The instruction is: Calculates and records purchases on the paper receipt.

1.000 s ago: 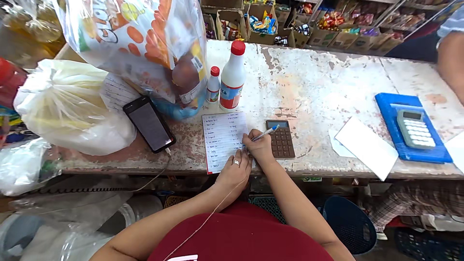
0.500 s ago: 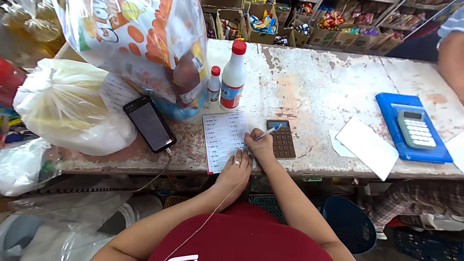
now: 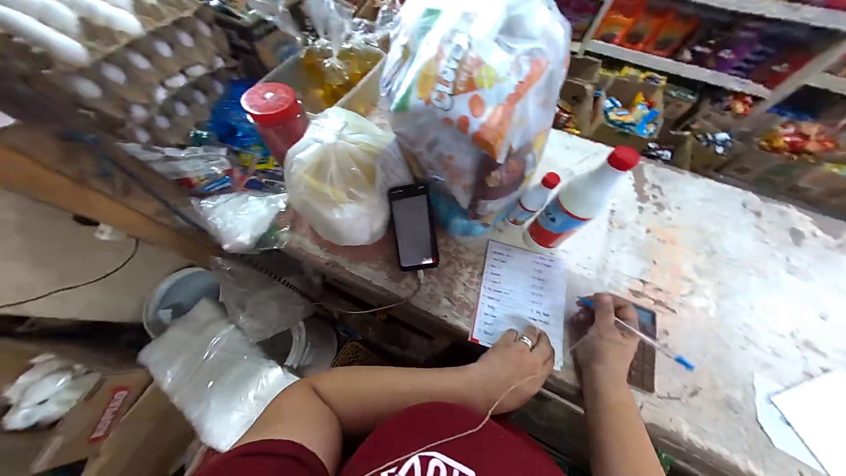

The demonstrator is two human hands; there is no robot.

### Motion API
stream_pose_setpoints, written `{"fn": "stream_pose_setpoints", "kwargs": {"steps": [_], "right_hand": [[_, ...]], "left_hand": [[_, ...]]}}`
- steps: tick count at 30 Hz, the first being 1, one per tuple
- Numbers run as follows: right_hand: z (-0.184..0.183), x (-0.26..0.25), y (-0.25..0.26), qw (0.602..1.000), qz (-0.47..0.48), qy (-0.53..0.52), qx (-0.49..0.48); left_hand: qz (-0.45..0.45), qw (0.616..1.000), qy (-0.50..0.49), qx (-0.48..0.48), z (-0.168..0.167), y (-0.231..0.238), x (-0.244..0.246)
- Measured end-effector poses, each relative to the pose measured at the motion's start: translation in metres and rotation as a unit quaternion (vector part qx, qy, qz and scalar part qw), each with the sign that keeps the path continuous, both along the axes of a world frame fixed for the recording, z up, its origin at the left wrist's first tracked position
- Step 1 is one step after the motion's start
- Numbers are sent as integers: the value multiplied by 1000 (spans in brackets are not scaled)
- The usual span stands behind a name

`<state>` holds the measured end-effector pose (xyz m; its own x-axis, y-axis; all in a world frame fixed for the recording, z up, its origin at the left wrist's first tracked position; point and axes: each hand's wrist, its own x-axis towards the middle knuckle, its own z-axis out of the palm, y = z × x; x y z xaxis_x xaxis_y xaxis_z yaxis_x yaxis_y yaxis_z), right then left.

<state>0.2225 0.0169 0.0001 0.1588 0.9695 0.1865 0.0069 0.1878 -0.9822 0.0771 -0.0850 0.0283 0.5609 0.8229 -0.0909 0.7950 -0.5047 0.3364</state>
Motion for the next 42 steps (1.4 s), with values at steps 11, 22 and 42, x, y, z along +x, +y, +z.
{"fn": "stream_pose_setpoints", "kwargs": {"steps": [11, 22, 42], "right_hand": [[-3, 2, -1, 998, 34, -49, 2], [-5, 3, -2, 996, 56, -71, 19], [-8, 4, -2, 993, 66, -91, 30]], "left_hand": [[-5, 998, 35, -53, 6, -5, 3], [2, 997, 53, -53, 8, -6, 8], [-10, 996, 80, -46, 10, -5, 9]]}}
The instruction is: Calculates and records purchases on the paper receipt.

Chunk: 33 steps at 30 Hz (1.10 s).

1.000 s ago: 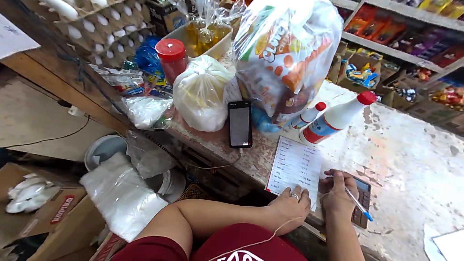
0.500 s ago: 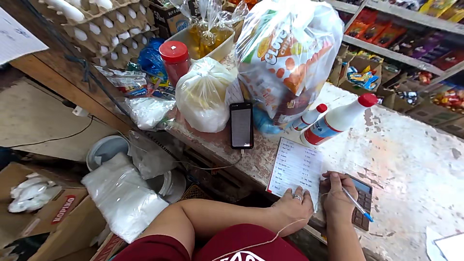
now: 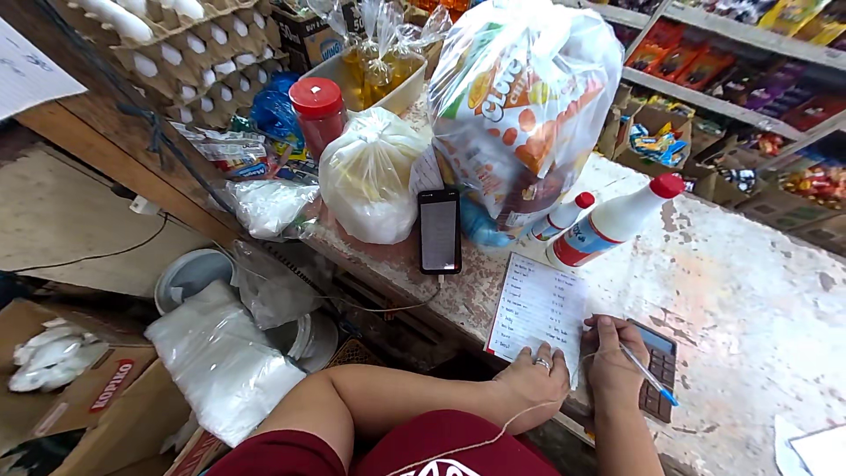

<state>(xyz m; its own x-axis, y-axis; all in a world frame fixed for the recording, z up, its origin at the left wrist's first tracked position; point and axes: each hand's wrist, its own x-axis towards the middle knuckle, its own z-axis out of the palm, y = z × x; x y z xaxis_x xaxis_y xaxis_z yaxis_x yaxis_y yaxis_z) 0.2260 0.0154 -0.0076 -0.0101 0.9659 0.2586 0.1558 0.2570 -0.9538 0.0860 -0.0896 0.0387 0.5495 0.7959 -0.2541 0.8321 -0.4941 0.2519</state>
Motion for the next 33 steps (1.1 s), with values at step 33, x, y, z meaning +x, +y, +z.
{"fn": "stream_pose_setpoints", "kwargs": {"steps": [33], "right_hand": [[-1, -9, 8, 997, -7, -67, 36]], "left_hand": [[49, 998, 0, -25, 5, -6, 12]]}}
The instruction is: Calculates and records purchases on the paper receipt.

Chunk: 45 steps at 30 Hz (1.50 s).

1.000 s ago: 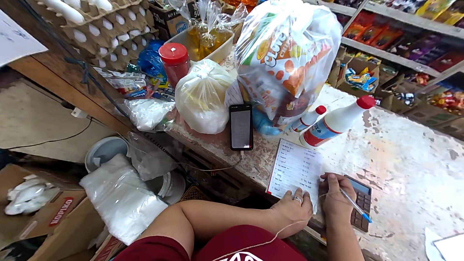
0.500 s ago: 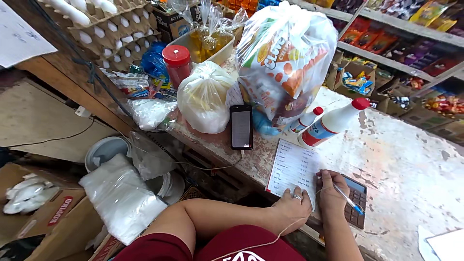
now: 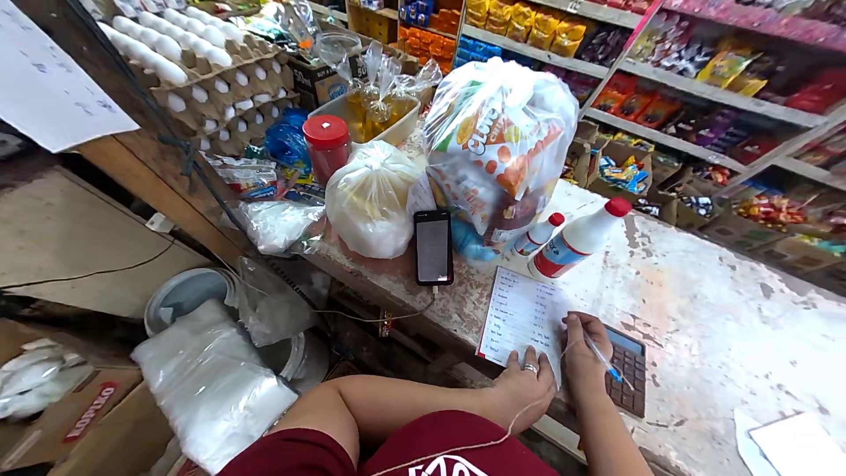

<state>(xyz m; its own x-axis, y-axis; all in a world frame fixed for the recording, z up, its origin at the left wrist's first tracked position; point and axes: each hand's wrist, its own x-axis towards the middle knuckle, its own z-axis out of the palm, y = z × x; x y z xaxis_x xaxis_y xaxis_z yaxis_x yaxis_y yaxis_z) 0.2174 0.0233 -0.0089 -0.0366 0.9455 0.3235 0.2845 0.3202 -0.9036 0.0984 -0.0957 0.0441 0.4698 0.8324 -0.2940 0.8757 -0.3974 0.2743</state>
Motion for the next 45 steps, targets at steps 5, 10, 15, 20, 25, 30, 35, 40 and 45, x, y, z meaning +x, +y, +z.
{"fn": "stream_pose_setpoints", "kwargs": {"steps": [5, 10, 15, 20, 25, 30, 35, 40, 45], "right_hand": [[2, -3, -3, 1000, -9, -20, -3], [5, -3, -4, 1000, -21, -18, -5], [4, 0, -2, 998, -37, -58, -6], [1, 4, -1, 997, -38, -64, -16], [6, 5, -11, 998, -36, 7, -44], [13, -2, -30, 996, -12, 64, -67], [25, -16, -40, 993, 12, -70, -96], [18, -18, -40, 995, 1, -73, -67], [12, -15, -36, 993, 12, -84, -79]], "left_hand": [[2, 1000, -21, -5, 0, 2, -2], [-3, 1000, -9, 4, -4, 1, 0], [-17, 1000, -8, 13, -8, 0, -4], [-9, 999, -29, 19, -10, -2, -9], [-31, 999, -12, 37, -14, -5, -18], [-66, 997, 3, 31, -13, -2, -34], [-126, 991, 34, 12, -7, 8, -42], [-141, 989, 22, 32, -10, 9, -43], [-146, 989, -6, 18, -6, 20, -45]]}}
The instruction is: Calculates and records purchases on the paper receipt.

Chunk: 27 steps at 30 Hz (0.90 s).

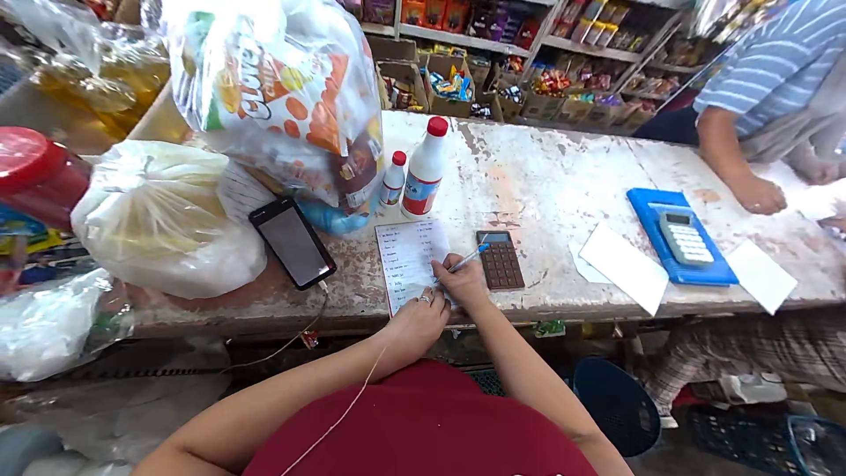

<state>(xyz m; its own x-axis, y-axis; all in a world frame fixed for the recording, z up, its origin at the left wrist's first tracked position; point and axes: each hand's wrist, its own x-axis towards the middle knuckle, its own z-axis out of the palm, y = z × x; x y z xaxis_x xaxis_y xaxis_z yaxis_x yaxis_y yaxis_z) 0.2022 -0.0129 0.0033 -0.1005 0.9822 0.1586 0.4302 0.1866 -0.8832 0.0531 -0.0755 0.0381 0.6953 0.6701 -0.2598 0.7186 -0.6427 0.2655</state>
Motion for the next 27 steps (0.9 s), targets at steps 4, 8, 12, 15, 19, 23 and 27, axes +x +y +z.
{"fn": "stream_pose_setpoints", "kwargs": {"steps": [4, 8, 12, 15, 19, 23, 27], "right_hand": [[-2, 1, 3, 1000, 1, 19, -21], [-5, 0, 4, 999, 12, 14, -34], [-1, 2, 5, 999, 18, 10, -44], [-3, 2, 5, 999, 24, -1, -43], [0, 4, 5, 999, 32, -5, -40], [4, 8, 5, 999, -15, 32, -31], [6, 9, 3, 999, -4, 14, -36]], "left_hand": [[6, 1000, -1, -20, 7, 4, 2], [28, 999, 3, -34, 10, 4, 5], [53, 997, 23, -52, 17, 2, 14], [68, 996, 20, -52, 17, -1, 18], [87, 995, 27, -47, 16, -5, 24], [89, 994, 40, -49, 14, -7, 27], [98, 993, 43, -45, 12, -11, 27]]}}
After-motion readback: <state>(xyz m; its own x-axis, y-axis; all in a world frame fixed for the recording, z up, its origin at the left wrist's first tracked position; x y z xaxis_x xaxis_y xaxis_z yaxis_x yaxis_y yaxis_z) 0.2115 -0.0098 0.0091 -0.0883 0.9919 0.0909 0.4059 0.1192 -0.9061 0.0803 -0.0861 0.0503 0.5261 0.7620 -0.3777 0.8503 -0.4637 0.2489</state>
